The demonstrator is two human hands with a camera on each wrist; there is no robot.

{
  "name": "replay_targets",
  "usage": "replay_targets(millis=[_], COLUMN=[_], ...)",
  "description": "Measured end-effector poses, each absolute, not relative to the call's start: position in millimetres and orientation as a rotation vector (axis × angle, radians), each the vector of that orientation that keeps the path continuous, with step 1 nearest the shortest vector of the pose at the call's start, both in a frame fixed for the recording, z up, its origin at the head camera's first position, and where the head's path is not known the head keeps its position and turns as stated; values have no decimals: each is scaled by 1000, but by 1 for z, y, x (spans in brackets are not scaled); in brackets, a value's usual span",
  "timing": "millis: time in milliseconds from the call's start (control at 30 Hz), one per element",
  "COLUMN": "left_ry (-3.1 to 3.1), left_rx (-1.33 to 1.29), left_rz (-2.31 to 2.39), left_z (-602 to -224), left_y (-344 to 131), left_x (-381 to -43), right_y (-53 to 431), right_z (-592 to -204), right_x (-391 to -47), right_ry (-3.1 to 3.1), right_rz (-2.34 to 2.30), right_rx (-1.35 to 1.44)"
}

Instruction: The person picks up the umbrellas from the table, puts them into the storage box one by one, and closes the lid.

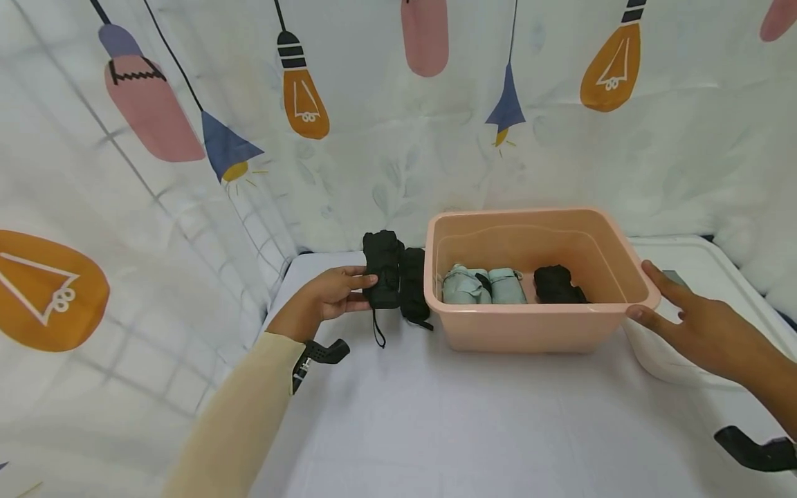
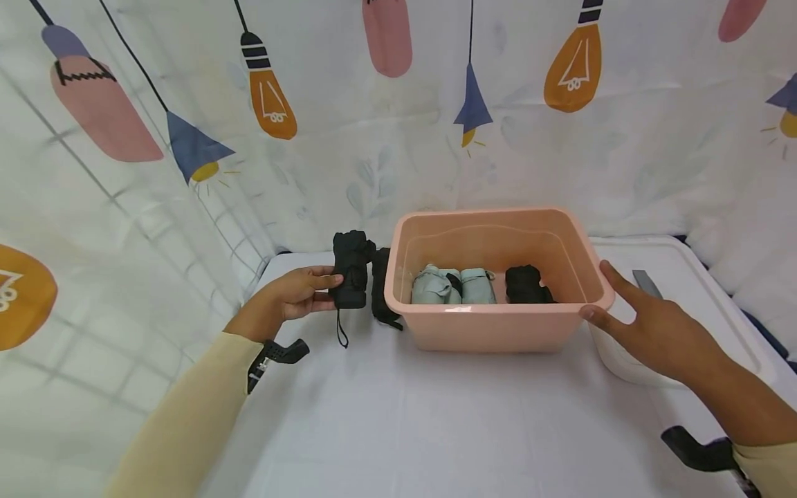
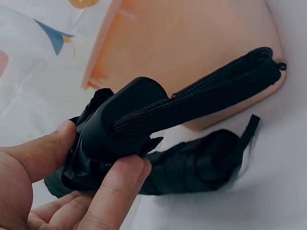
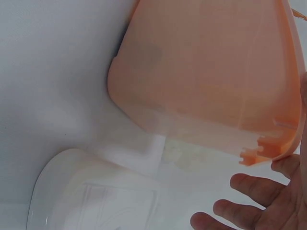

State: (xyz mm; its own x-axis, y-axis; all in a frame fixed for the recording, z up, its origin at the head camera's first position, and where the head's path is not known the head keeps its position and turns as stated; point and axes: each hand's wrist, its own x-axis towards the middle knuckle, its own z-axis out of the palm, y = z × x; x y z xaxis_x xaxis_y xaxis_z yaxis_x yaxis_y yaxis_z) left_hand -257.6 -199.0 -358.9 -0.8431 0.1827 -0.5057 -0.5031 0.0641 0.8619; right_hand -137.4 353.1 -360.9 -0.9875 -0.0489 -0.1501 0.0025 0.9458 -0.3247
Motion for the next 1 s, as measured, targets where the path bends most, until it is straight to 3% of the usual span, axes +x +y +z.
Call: replay_targets(millis=[1000], left_ry=[1889], left_rx=[-120], left_rz=[1895], left_z=[-297], left_y=[-151], left_x=[-238], right_y=[353], right_z=[-360], right_x=[-138], right_ry=[2932], right_rz=[-488], right_rx=[-38])
